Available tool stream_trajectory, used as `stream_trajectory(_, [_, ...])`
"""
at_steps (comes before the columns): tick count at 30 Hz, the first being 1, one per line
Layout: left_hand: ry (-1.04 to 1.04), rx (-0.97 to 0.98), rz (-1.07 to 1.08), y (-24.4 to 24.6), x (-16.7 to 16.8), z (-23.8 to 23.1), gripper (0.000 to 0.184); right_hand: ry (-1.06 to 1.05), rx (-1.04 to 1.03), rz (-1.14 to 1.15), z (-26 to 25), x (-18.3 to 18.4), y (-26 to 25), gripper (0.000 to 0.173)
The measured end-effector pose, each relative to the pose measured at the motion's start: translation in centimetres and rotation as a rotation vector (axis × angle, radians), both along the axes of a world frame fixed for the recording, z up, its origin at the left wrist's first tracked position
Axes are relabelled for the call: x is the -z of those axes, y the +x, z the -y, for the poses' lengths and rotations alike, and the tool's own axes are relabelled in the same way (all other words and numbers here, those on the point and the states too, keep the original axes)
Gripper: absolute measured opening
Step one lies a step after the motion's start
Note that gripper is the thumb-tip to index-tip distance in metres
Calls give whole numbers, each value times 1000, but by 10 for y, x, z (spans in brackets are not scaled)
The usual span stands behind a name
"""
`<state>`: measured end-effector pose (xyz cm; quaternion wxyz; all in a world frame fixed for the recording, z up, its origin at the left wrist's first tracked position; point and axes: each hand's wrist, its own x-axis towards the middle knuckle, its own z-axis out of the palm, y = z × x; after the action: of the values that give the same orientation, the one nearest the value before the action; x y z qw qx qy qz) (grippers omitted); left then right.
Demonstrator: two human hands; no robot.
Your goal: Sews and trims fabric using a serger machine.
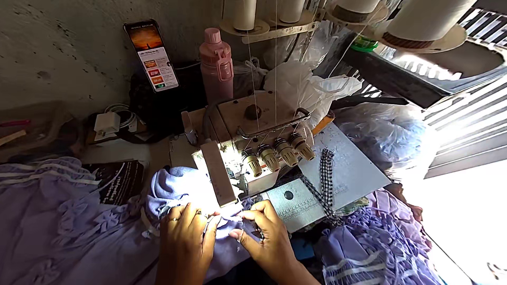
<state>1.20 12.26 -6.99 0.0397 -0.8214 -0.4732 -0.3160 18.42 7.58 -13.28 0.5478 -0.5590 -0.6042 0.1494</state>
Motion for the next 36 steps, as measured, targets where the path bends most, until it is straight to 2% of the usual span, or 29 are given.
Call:
stream_trajectory(3, [-15, -9, 0, 0, -2, -1, 34, -28, -8, 63, -2, -3, -3, 29])
stream_trajectory(6, [-84, -30, 62, 1, -8, -2, 35, 116, -31, 87, 4, -13, -6, 19])
stream_trajectory(9, [-71, -57, 66, 10, -16, -1, 37, 193, -61, -64, 5, -17, -7, 16])
stream_trajectory(11, [-19, -80, 22, 16, -18, -1, 36, 115, -69, -271, -1, -10, -8, 14])
stream_trajectory(14, [-10, -81, -24, 16, -13, 0, 38, -192, -203, -635, 5, -6, -10, 15])
stream_trajectory(16, [-35, -58, -34, 11, -9, 2, 38, -320, -271, -733, 20, -15, -18, 14])
stream_trajectory(19, [-56, -30, -32, 6, -7, 5, 36, -371, -262, -918, 36, -20, -35, 17])
stream_trajectory(21, [-66, -16, -5, 5, -8, 4, 34, -456, -273, -1053, 32, -23, -40, 26])
stream_trajectory(23, [-111, 4, 50, 2, -9, 2, 32, -554, -372, -1183, 27, -36, -36, 41])
stream_trajectory(25, [-175, 19, 114, -2, -12, -1, 32, -594, -457, -1252, 23, -52, -30, 38])
stream_trajectory(27, [-224, 31, 153, -4, -17, -4, 33, -601, -504, -1279, 17, -67, -26, 36])
stream_trajectory(31, [-215, 57, 131, -4, -20, -6, 33, -429, -524, -1158, 17, -68, -27, 75])
stream_trajectory(36, [-122, 45, 37, -1, -11, 0, 30, -319, -458, -1048, 24, -53, -31, 77])
